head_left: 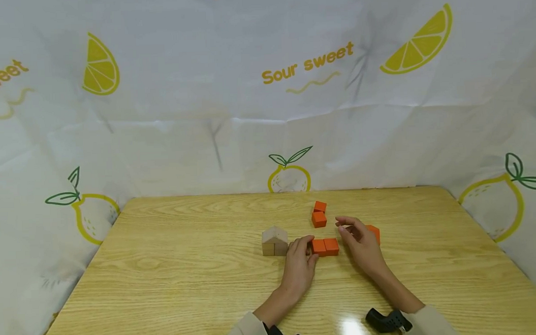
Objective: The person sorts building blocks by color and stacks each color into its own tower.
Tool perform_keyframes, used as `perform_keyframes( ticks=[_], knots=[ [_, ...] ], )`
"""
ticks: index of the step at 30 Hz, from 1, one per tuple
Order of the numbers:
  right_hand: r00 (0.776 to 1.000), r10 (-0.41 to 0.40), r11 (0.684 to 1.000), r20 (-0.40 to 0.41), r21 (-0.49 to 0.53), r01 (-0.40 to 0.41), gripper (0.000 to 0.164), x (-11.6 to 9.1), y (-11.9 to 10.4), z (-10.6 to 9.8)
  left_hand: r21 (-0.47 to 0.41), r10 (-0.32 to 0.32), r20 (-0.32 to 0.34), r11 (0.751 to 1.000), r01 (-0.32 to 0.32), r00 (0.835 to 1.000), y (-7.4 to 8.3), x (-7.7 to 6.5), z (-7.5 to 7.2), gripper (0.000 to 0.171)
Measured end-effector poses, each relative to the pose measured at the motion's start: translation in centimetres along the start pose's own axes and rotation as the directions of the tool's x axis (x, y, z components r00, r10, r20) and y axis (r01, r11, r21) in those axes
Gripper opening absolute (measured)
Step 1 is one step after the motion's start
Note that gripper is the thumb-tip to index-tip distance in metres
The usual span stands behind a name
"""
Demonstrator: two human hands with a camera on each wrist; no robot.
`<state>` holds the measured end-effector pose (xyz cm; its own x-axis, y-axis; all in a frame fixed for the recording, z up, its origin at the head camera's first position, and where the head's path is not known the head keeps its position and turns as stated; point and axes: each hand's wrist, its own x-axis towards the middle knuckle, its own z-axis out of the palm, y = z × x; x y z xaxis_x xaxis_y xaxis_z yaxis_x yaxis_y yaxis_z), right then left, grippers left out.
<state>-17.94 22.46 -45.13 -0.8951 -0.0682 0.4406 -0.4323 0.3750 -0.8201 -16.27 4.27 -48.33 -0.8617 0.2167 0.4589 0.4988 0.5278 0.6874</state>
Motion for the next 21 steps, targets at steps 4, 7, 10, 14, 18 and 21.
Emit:
perform_keyframes(
  ticks=[4,7,10,14,18,21],
  knots=[
    [1.000,-0.014,1.000,0.018,0.019,0.013,0.024,0.6,-1.0,0.2,0.009,-0.009,-0.003,1.000,0.009,1.000,0.0,0.0,-0.1,0.039],
    [0.998,-0.054,0.998,0.033,0.039,0.053,0.025,1.2,-0.6,0.4,0.001,-0.019,-0.002,1.000,0.019,1.000,0.0,0.0,-0.1,0.039],
    [0.997,-0.063,0.996,0.042,0.058,0.061,0.026,1.6,-0.4,0.5,-0.010,-0.022,0.005,1.000,0.022,1.000,0.0,0.0,-0.1,0.039],
    [0.997,-0.031,0.997,0.072,0.071,0.026,0.028,2.2,-0.3,0.5,-0.017,-0.015,0.004,1.000,0.015,1.000,0.0,0.0,0.0,0.038],
    [0.991,0.000,0.999,0.134,0.051,-0.007,0.031,2.5,0.0,0.4,-0.019,-0.007,0.001,1.000,0.007,1.000,0.0,0.1,0.0,0.038],
    [0.984,0.025,1.000,0.176,0.001,-0.025,0.033,2.8,0.0,0.3,-0.010,-0.006,0.004,1.000,0.006,1.000,-0.1,0.1,0.0,0.038]
  ],
)
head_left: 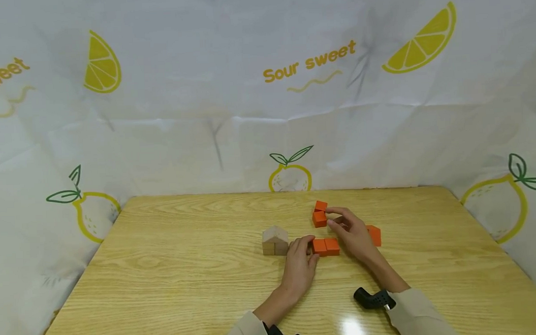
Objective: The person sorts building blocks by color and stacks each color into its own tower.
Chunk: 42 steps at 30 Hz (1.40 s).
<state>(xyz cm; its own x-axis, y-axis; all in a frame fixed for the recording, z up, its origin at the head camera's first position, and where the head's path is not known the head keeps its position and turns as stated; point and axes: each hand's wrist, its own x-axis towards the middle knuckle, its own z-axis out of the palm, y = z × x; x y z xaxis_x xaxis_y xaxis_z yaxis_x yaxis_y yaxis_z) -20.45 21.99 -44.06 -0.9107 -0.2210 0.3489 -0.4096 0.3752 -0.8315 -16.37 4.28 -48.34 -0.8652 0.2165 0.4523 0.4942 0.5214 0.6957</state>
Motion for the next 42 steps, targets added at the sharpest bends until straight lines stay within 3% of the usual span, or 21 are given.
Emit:
perform_keyframes(
  ticks=[8,17,29,42],
  knots=[
    [0.997,-0.019,1.000,0.069,-0.008,0.020,0.037,0.8,0.5,0.0,0.019,-0.022,0.010,1.000,0.021,1.000,0.0,0.1,-0.3,0.039],
    [0.991,-0.064,0.991,0.114,-0.112,0.077,0.036,1.3,4.0,0.2,0.011,-0.021,0.007,1.000,0.021,1.000,0.0,0.1,-0.2,0.037],
    [0.999,-0.034,0.988,0.004,-0.152,0.034,0.036,1.3,4.5,0.1,0.006,-0.034,0.011,0.999,0.034,0.999,0.1,0.2,-0.1,0.038],
    [0.999,0.035,0.973,-0.031,-0.227,-0.041,0.042,1.3,4.3,0.5,0.013,-0.013,0.010,1.000,0.013,1.000,0.1,0.0,0.0,0.039]
  ],
)
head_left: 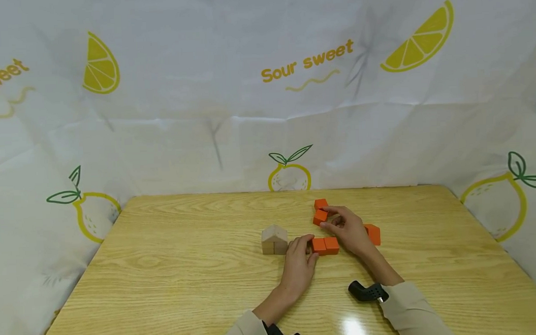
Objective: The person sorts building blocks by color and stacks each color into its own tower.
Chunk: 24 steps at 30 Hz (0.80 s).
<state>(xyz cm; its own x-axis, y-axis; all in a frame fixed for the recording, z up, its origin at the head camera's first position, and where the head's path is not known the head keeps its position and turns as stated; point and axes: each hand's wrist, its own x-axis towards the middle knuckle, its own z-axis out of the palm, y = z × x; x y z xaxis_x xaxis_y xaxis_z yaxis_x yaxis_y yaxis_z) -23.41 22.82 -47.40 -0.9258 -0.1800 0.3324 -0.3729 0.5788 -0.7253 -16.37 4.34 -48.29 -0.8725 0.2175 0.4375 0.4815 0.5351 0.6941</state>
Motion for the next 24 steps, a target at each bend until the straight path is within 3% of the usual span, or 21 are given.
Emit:
perform_keyframes(
  ticks=[10,17,24],
  knots=[
    [0.994,0.105,0.993,0.036,0.046,-0.106,0.039,-0.2,0.0,-0.1,-0.005,0.004,-0.004,1.000,-0.004,1.000,0.0,-0.1,-0.1,0.038],
    [0.994,0.102,0.992,0.051,0.071,-0.105,0.039,-0.4,0.0,-0.3,-0.020,0.009,-0.002,1.000,-0.010,1.000,0.0,-0.1,0.0,0.038],
    [0.993,0.100,0.985,0.068,0.131,-0.109,0.038,-0.8,-4.1,-1.7,-0.014,0.012,-0.009,1.000,-0.013,1.000,0.0,-0.1,0.0,0.038]
  ],
)
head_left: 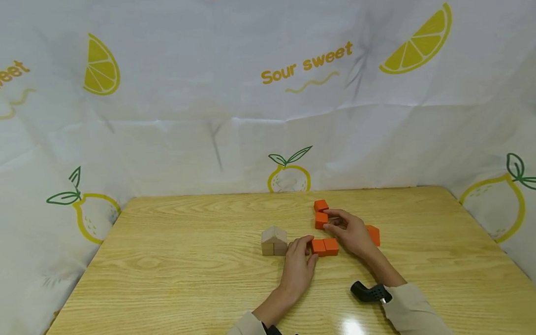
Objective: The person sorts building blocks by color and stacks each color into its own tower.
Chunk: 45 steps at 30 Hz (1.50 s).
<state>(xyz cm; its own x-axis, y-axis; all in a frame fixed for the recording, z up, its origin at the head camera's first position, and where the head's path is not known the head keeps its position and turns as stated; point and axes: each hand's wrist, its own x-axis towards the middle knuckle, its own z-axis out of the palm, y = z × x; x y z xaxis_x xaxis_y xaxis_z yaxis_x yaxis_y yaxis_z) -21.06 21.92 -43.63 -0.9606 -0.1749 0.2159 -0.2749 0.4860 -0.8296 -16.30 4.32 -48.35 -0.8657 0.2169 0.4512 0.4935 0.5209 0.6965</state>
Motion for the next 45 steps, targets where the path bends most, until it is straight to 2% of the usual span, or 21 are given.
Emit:
perform_keyframes(
  ticks=[8,14,21,26,33,36,40,45],
  knots=[
    [0.995,-0.086,0.994,-0.054,0.060,0.089,0.039,-0.1,3.4,0.4,0.003,0.027,-0.019,1.000,-0.027,0.999,0.0,-0.1,0.1,0.039],
    [0.988,-0.126,0.983,-0.083,0.120,0.136,0.038,-0.7,4.1,0.6,0.015,0.018,-0.019,1.000,-0.018,1.000,0.0,-0.2,0.0,0.038],
    [0.979,-0.176,0.970,-0.104,0.150,0.191,0.038,-1.2,3.9,0.7,0.010,0.007,-0.030,1.000,-0.007,1.000,-0.2,0.0,-0.1,0.039],
    [0.972,-0.212,0.966,-0.101,0.131,0.224,0.039,-1.8,3.2,0.7,-0.014,-0.018,-0.026,1.000,0.018,1.000,-0.2,0.0,-0.1,0.041],
    [0.977,-0.210,0.966,-0.046,0.142,0.214,0.037,-3.0,-0.2,0.2,-0.129,-0.068,0.005,0.989,0.068,0.998,0.1,0.2,-0.3,0.045],
    [0.976,-0.219,0.967,-0.018,0.132,0.219,0.036,-3.2,-0.8,0.1,-0.177,-0.074,0.003,0.982,0.073,0.997,0.1,0.3,-0.3,0.047],
    [0.967,-0.255,0.961,0.003,0.113,0.253,0.034,-3.2,-0.4,0.1,-0.213,-0.058,-0.013,0.976,0.054,0.998,0.1,0.3,-0.3,0.050],
    [0.958,-0.286,0.951,0.021,0.129,0.281,0.036,-3.0,1.5,0.3,-0.228,-0.039,-0.029,0.973,0.031,0.999,0.2,0.3,-0.3,0.055]
  ],
)
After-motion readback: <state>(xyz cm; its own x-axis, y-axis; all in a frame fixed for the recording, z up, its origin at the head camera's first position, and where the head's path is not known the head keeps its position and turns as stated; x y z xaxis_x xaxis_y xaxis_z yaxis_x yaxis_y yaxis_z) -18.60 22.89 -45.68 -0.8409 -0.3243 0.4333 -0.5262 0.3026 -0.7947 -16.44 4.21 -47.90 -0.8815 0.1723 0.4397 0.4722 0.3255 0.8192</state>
